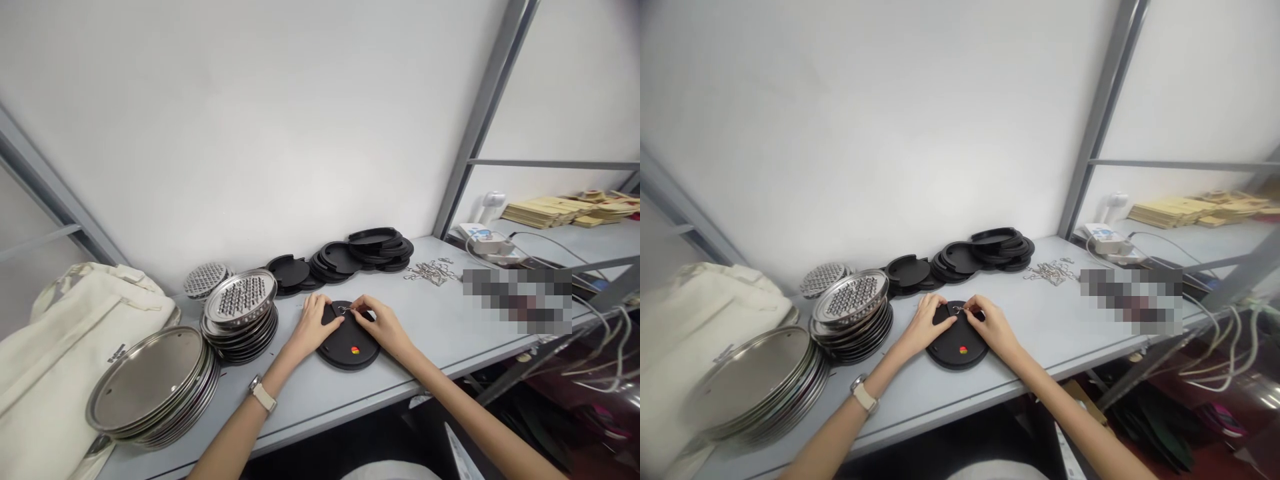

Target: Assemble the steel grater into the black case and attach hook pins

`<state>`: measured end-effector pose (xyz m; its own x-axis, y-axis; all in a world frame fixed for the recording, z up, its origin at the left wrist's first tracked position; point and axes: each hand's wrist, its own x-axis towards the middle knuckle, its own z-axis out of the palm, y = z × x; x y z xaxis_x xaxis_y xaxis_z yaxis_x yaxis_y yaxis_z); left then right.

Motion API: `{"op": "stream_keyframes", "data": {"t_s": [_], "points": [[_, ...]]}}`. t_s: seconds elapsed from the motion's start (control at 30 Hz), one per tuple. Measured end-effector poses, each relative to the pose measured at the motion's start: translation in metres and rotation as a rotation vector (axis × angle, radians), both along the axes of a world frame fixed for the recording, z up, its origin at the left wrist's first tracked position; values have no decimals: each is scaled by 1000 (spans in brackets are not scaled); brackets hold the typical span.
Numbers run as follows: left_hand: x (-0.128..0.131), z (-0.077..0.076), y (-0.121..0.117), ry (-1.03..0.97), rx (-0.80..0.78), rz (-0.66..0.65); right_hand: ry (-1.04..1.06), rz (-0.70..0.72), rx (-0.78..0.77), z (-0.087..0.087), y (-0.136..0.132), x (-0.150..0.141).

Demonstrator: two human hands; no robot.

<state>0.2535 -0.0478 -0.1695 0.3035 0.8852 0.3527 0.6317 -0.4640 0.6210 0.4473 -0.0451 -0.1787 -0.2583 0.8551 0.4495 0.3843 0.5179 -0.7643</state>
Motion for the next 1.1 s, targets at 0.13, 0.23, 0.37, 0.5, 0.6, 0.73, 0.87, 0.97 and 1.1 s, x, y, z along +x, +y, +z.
{"op": "stream_keyframes", "data": {"t_s": [0.13, 0.23, 0.37, 0.5, 0.6, 0.73, 0.87, 0.97, 1.1], "points": [[2, -2, 1, 13, 3, 6, -1, -24, -2, 3, -1, 0], [2, -2, 2, 26, -8, 30, 5, -53, 22, 4, -2, 1], [1, -2, 4, 21, -21, 18, 24, -93, 27, 3, -3, 1], [1, -3, 7, 21, -10, 2, 29, -102, 43, 1, -1, 1], [1, -3, 8, 37, 12, -10, 35, -96, 54, -1, 0, 1], [-2, 0, 9, 37, 4, -45, 48, -101, 78, -1, -1, 1], [-7, 5, 9, 21, -38, -163, 91, -126, 104, 2, -2, 2], [-8, 8, 7, 16, -76, -235, 140, -141, 102, 3, -2, 3], [-3, 12, 2, -83, -35, -195, 125, -80, 106, 1, -3, 2]]}}
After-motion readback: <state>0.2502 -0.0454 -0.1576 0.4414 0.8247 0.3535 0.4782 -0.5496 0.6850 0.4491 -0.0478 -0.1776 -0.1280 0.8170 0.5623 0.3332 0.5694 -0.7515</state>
